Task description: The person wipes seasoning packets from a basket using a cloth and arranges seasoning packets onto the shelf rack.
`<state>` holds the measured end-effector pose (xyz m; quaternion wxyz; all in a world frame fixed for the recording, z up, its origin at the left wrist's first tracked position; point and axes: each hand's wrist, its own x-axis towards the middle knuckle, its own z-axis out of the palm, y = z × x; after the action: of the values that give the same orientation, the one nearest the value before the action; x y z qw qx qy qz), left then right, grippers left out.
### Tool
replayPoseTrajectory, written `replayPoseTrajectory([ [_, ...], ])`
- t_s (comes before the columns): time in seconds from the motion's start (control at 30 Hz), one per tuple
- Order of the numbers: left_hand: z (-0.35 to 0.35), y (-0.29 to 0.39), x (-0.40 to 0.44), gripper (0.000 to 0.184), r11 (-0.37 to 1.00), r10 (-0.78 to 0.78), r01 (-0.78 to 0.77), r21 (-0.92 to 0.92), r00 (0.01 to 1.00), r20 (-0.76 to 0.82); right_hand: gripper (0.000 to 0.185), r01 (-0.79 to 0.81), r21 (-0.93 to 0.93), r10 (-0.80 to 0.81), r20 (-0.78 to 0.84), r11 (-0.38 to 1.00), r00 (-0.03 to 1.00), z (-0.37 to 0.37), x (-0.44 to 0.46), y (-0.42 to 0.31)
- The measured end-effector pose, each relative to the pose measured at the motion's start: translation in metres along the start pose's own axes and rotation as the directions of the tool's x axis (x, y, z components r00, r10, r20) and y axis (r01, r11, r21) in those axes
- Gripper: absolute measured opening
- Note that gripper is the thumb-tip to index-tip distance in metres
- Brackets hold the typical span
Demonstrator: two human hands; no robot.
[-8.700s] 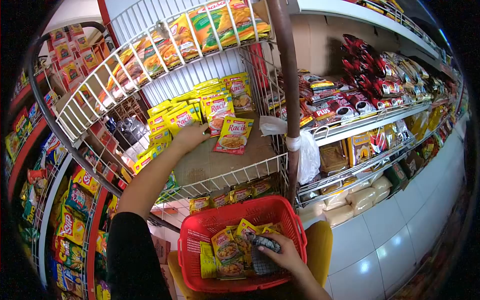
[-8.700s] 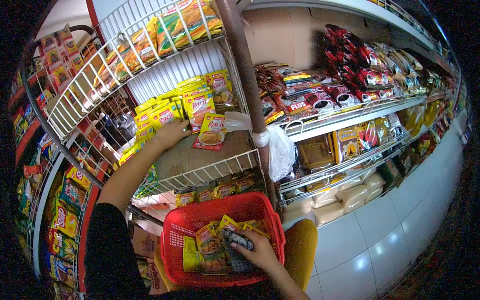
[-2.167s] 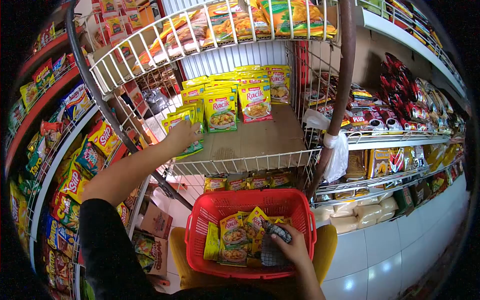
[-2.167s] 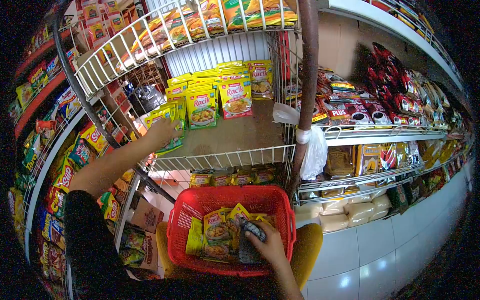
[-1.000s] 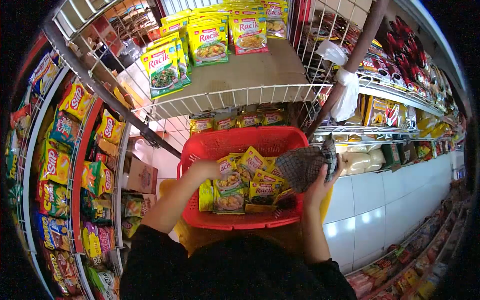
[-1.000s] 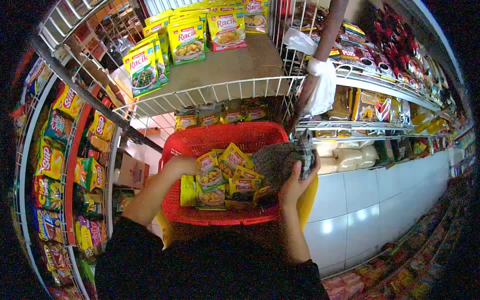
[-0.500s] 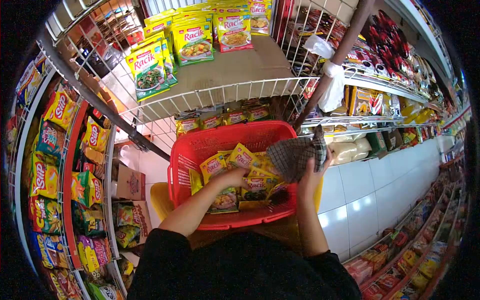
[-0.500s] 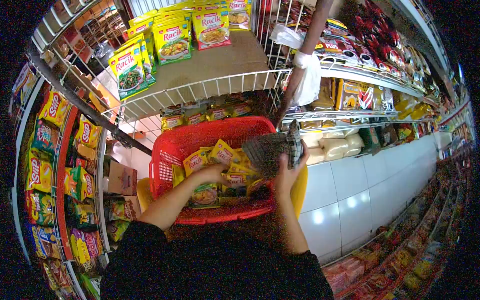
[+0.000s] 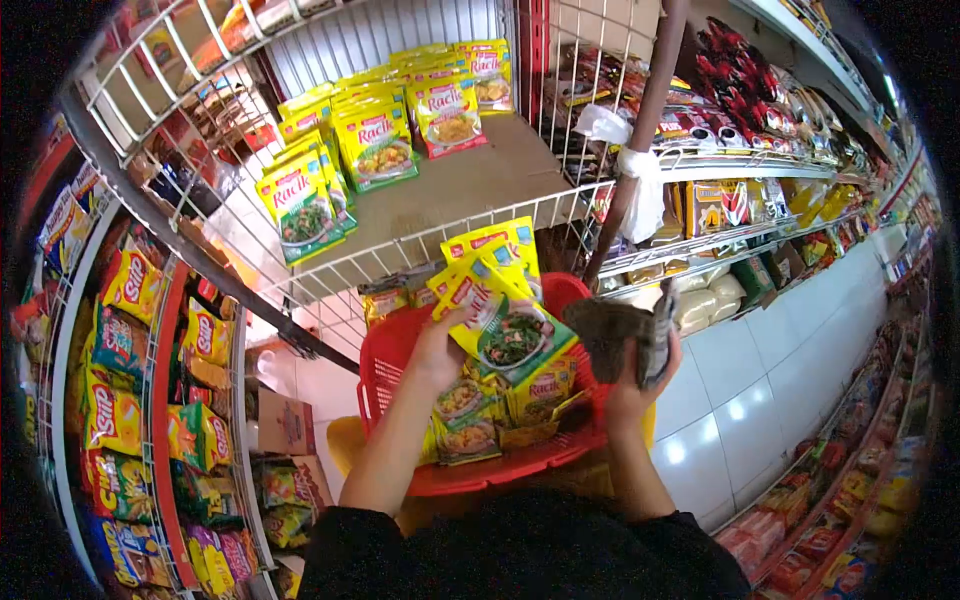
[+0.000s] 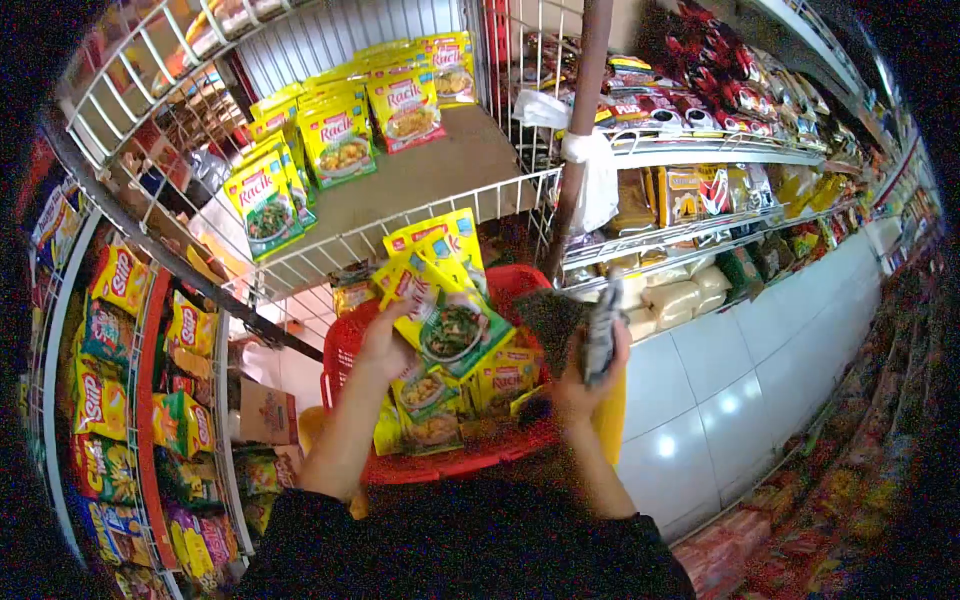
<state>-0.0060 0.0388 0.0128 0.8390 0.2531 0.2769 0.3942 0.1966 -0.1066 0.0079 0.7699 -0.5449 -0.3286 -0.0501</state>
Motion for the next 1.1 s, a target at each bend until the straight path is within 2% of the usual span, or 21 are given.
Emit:
replayPoseTrajectory([
  [0.07, 0.015, 0.000, -0.009, 0.040, 1.000, -0.011, 0.013, -0.025, 0.998, 0.059, 0.050, 0.373, -0.173, -0.355, 0.125, 0.912, 0.926, 0.009, -0.002, -0.021],
  [0.1, 0.024, -0.005, -0.014, 0.042, 0.998, -0.029, 0.036, -0.061, 0.993, 0.112, 0.050, 0.377, -0.174, -0.362, 0.112, 0.910, 0.926, 0.014, -0.002, -0.032],
  [0.17, 0.028, -0.015, -0.016, 0.043, 0.994, -0.051, 0.068, -0.089, 0.982, 0.182, 0.040, 0.807, -0.188, -0.715, 0.383, 0.560, 0.585, 0.026, -0.004, -0.055],
  [0.2, 0.023, -0.023, -0.016, 0.042, 0.988, -0.090, 0.117, -0.104, 0.968, 0.236, 0.040, 0.808, -0.202, -0.717, 0.378, 0.553, 0.585, 0.034, -0.010, -0.063],
  [0.27, 0.014, -0.036, -0.016, 0.040, 0.965, -0.169, 0.225, -0.136, 0.927, 0.334, 0.032, 0.793, -0.326, -0.426, 0.706, 0.514, 0.566, 0.044, -0.025, -0.074],
  [0.3, 0.013, -0.038, -0.018, 0.040, 0.961, -0.179, 0.237, -0.140, 0.925, 0.334, 0.032, 0.791, -0.334, -0.415, 0.710, 0.512, 0.569, 0.047, -0.029, -0.074],
  [0.4, 0.010, -0.029, -0.020, 0.046, 0.967, -0.158, 0.166, -0.195, 0.986, 0.056, 0.042, 0.656, -0.281, -0.075, 0.885, 0.700, 0.459, 0.063, -0.032, -0.058],
  [0.43, 0.013, -0.023, -0.021, 0.046, 0.967, -0.154, 0.163, -0.196, 0.986, 0.061, 0.042, 0.661, -0.279, -0.080, 0.885, 0.697, 0.458, 0.060, -0.032, -0.052],
  [0.53, 0.022, -0.004, -0.033, 0.043, 0.962, -0.046, 0.083, -0.260, 0.988, 0.145, 0.040, 0.784, -0.100, -0.193, 0.943, 0.613, 0.271, 0.027, -0.026, -0.031],
  [0.57, 0.020, -0.003, -0.032, 0.043, 0.961, -0.043, 0.080, -0.264, 0.989, 0.144, 0.040, 0.785, -0.096, -0.194, 0.944, 0.612, 0.266, 0.025, -0.023, -0.027],
  [0.6, 0.019, -0.005, -0.031, 0.042, 0.965, -0.005, 0.035, -0.258, 0.993, 0.115, 0.038, 0.479, -0.243, -0.121, 0.783, 0.844, 0.610, 0.025, -0.018, -0.023],
  [0.63, 0.019, -0.008, -0.029, 0.042, 0.967, 0.032, -0.009, -0.253, 0.996, 0.088, 0.035, 0.088, -0.260, 0.068, 0.538, 0.962, 0.840, 0.025, -0.015, -0.021],
  [0.67, 0.020, -0.012, -0.028, 0.041, 0.967, 0.066, -0.049, -0.249, 0.996, 0.060, 0.035, 0.096, -0.266, 0.067, 0.544, 0.959, 0.836, 0.026, -0.016, -0.020],
  [0.7, 0.021, -0.016, -0.027, 0.041, 0.965, 0.066, -0.048, -0.258, 0.996, 0.062, 0.036, -0.147, -0.182, 0.222, 0.526, 0.972, 0.821, 0.031, -0.021, -0.020],
  [0.77, 0.021, -0.022, -0.030, 0.041, 0.982, 0.075, -0.059, -0.177, 0.994, 0.083, 0.036, -0.599, 0.006, 0.507, 0.525, 0.801, 0.684, 0.037, -0.031, -0.019],
  [0.8, 0.021, -0.025, -0.032, 0.041, 0.989, 0.076, -0.064, -0.131, 0.993, 0.092, 0.036, -0.600, 0.005, 0.510, 0.522, 0.800, 0.684, 0.036, -0.032, -0.018],
  [0.9, 0.029, -0.027, -0.036, 0.044, 0.983, 0.129, -0.107, -0.151, 0.981, 0.146, 0.035, -0.785, 0.080, 0.613, 0.578, 0.615, 0.539, 0.035, -0.028, -0.014],
  [0.93, 0.030, -0.026, -0.037, 0.045, 0.978, 0.158, -0.130, -0.165, 0.973, 0.168, 0.035, -0.785, 0.079, 0.611, 0.582, 0.614, 0.536, 0.031, -0.023, -0.013],
  [1.0, 0.021, -0.030, -0.031, 0.046, 0.977, 0.106, -0.066, -0.205, 0.976, 0.191, 0.034, -0.578, -0.044, 0.538, 0.426, 0.815, 0.727, 0.018, -0.006, -0.016],
  [1.03, 0.017, -0.032, -0.027, 0.047, 0.971, 0.053, 0.003, -0.240, 0.973, 0.226, 0.034, -0.579, -0.048, 0.540, 0.431, 0.814, 0.723, 0.017, 0.001, -0.023],
  [1.1, 0.015, -0.035, -0.026, 0.048, 0.958, 0.002, 0.073, -0.278, 0.965, 0.261, 0.031, -0.432, 0.137, 0.419, 0.113, 0.892, 0.901, 0.015, 0.012, -0.035],
])
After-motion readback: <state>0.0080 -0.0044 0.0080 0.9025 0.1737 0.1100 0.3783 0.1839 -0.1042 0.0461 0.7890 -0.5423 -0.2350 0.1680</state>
